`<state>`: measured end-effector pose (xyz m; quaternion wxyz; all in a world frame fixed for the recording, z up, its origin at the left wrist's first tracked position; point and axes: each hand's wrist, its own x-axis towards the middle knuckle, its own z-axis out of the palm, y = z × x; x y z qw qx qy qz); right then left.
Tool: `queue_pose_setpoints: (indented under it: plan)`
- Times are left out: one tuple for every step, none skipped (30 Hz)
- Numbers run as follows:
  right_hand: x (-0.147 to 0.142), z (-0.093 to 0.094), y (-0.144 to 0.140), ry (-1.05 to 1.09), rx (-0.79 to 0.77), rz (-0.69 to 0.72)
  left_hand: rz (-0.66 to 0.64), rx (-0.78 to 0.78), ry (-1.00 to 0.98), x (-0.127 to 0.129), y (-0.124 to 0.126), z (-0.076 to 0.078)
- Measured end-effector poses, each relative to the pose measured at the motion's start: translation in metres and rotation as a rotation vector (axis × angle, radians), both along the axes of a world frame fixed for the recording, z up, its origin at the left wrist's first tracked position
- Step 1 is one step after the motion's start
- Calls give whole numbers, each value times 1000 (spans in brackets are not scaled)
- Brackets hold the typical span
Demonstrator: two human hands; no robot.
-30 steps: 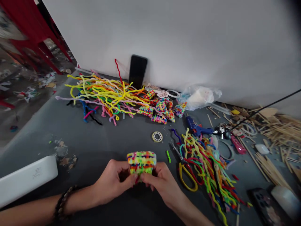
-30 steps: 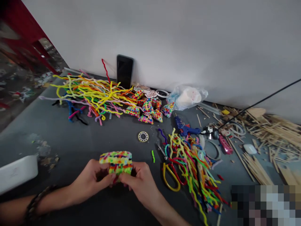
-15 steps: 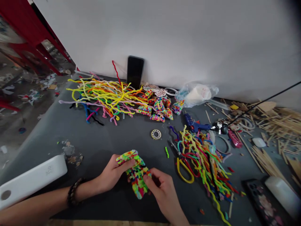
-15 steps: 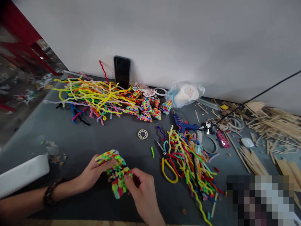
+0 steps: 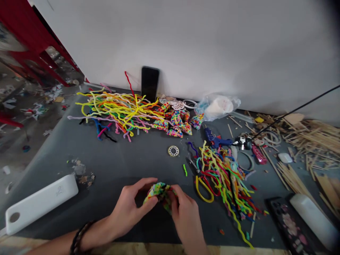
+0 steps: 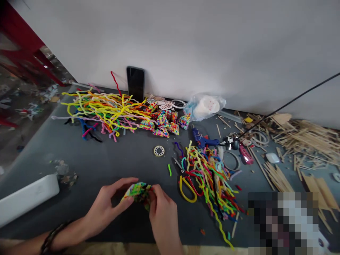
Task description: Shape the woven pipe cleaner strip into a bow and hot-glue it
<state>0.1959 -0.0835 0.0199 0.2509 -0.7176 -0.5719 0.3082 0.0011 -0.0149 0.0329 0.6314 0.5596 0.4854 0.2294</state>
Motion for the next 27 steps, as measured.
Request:
queue_pose_setpoints:
  plan:
    - [2,0,0,-42,5,-4,38,-64,-16,1,-3,0]
    - [4,0,0,-65,4,-26,93,-153,-58,3,-7,-1]
    - [5,0,1,-63,1,-60,157,-260,-112,4,-10,-4]
    - [6,0,1,-33,-11,-97,229,-377,-165,4,-13,-7]
    - [6,0,2,26,-37,-125,303,-495,-210,4,-15,-10]
    - [7,0,3,105,-77,-143,364,-599,-234,3,-17,-13]
    - [7,-1,4,198,-126,-154,409,-682,-247,2,-19,-16]
    - [8,-1,5,300,-176,-168,440,-740,-254,0,-19,-17]
    - [8,-2,6,401,-220,-192,461,-776,-263,-2,-20,-17]
    - [8,-4,7,497,-256,-225,472,-796,-274,-4,-20,-17]
    - [8,-5,8,588,-282,-266,474,-806,-286,-6,-19,-16]
    - [7,-6,8,671,-303,-304,469,-813,-299,-7,-18,-15]
    - [6,-8,8,741,-313,-338,458,-820,-318,-8,-17,-14]
    - [4,-9,8,791,-307,-367,444,-827,-343,-9,-16,-13]
    - [3,-10,8,823,-285,-385,431,-833,-372,-10,-15,-13]
    - [1,-11,9,841,-253,-394,419,-841,-402,-10,-15,-13]
    - [-1,-12,9,849,-219,-395,412,-851,-429,-9,-14,-14]
    - [-2,-12,10,849,-188,-394,415,-865,-450,-8,-14,-15]
    - [-2,-13,10,836,-165,-394,424,-883,-464,-7,-14,-16]
    - [-1,-13,11,803,-146,-397,439,-901,-472,-5,-15,-17]
    - [0,-12,11,755,-130,-405,457,-913,-472,-3,-15,-18]
    - [2,-11,12,706,-116,-416,478,-908,-466,-1,-16,-18]
    - [5,-9,11,678,-100,-426,503,-881,-457,2,-16,-19]
    - [7,-7,11,684,-83,-432,533,-834,-450,4,-16,-18]
    - [9,-4,10,718,-66,-431,563,-778,-445,6,-16,-18]
    - [9,-1,9,757,-53,-428,594,-721,-441,7,-15,-17]
    - [8,2,7,781,-53,-415,624,-671,-438,9,-14,-15]
